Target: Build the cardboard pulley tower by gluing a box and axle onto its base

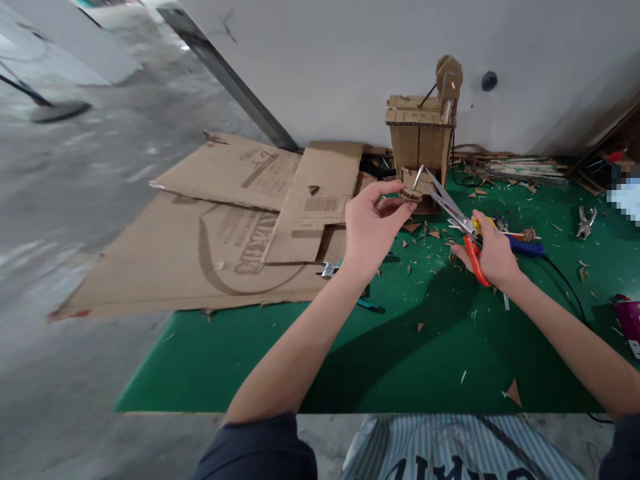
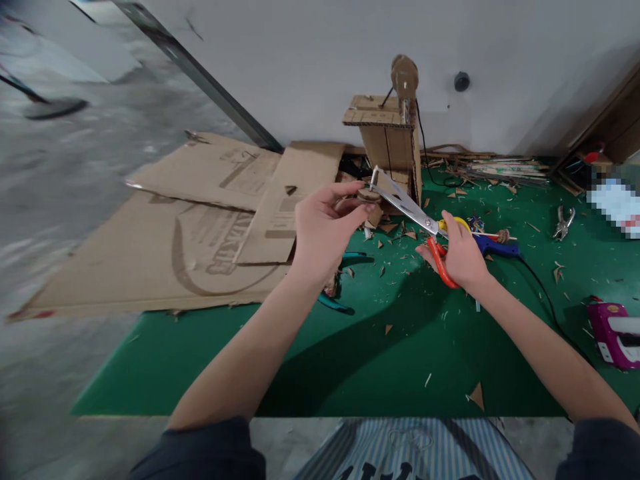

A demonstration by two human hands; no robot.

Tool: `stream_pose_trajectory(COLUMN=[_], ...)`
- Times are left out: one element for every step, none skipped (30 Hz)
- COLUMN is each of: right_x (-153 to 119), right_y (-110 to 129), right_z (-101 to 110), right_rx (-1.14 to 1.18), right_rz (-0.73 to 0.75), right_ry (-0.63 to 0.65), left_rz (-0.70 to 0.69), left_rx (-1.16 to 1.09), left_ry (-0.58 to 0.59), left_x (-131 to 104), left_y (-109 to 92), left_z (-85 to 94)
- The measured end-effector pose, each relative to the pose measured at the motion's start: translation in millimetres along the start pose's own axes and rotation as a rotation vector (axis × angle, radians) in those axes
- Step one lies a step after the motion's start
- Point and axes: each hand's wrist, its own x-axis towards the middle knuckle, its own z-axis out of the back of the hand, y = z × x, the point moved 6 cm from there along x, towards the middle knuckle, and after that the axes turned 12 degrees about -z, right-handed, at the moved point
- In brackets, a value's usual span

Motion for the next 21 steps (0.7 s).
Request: stream_pose_trajectory(right_x=[-1, -1, -1, -1, -1, 0, 0, 0, 1, 1, 1, 2, 2, 2, 2, 2, 2, 2, 2, 3, 3], right_y=[0, -1, -1, -1, -1, -1, -1, -1, -2, -3, -4, -6, -7, -7, -7, -7, -7, -6, -6, -5, -5], right_z=[0, -1, -1, -1, -1, -1, -1, -1, -1, -2, -2, -3, -4, -4, -4, -4, -3, -3, -2, -1, -1], right_rx=[0.0, -0.007, -0.02, -0.037, -0.056, -0.076, -0.093, -0.106, -0.115, -0.122, -0.127, -0.132, -0.137, -0.143, -0.15, -0.159, -0.169, -0.18, -0.19, -0.2, -0.208], right_rz=[0.008, 0.014, 0.023, 0.038, 0.059, 0.082, 0.103, 0.115, 0.115, 0.107, 0.095, 0.084, 0.079, 0.078, 0.082, 0.088, 0.095, 0.103, 0.11, 0.117, 0.122], right_ry=[-0.012, -0.013, -0.01, -0.007, -0.007, -0.009, -0.011, -0.012, -0.012, -0.008, -0.003, 0.001, 0.002, 0.001, -0.004, -0.009, -0.015, -0.02, -0.026, -0.034, -0.043], left_rz=[0.006, 0.014, 0.022, 0.026, 0.027, 0.024, 0.02, 0.014, 0.01, 0.007, 0.006, 0.006, 0.006, 0.007, 0.01, 0.012, 0.015, 0.019, 0.023, 0.025, 0.027], left_rx=[-0.016, -0.033, -0.048, -0.061, -0.068, -0.069, -0.065, -0.058, -0.05, -0.041, -0.034, -0.03, -0.027, -0.025, -0.024, -0.022, -0.02, -0.018, -0.018, -0.018, -0.02], left_ry=[0.004, 0.011, 0.018, 0.024, 0.027, 0.029, 0.031, 0.031, 0.032, 0.035, 0.038, 0.04, 0.042, 0.045, 0.048, 0.05, 0.052, 0.054, 0.055, 0.053, 0.051], left_x=[0, 0, 0, 0, 0, 0, 0, 0, 0, 0, -1, -1, -1, -2, -2, -2, -2, -2, -2, -2, -2], left_y=[2, 3, 4, 5, 5, 5, 4, 3, 1, 0, -2, -3, -4, -5, -5, -5, -4, -4, -3, -3, -3], left_z=[-0.2, -0.7, -1.1, -1.5, -1.7, -1.8, -1.7, -1.6, -1.6, -1.7, -1.9, -2.1, -2.3, -2.6, -2.7, -2.8, -2.8, -2.7, -2.6, -2.4, -2.1])
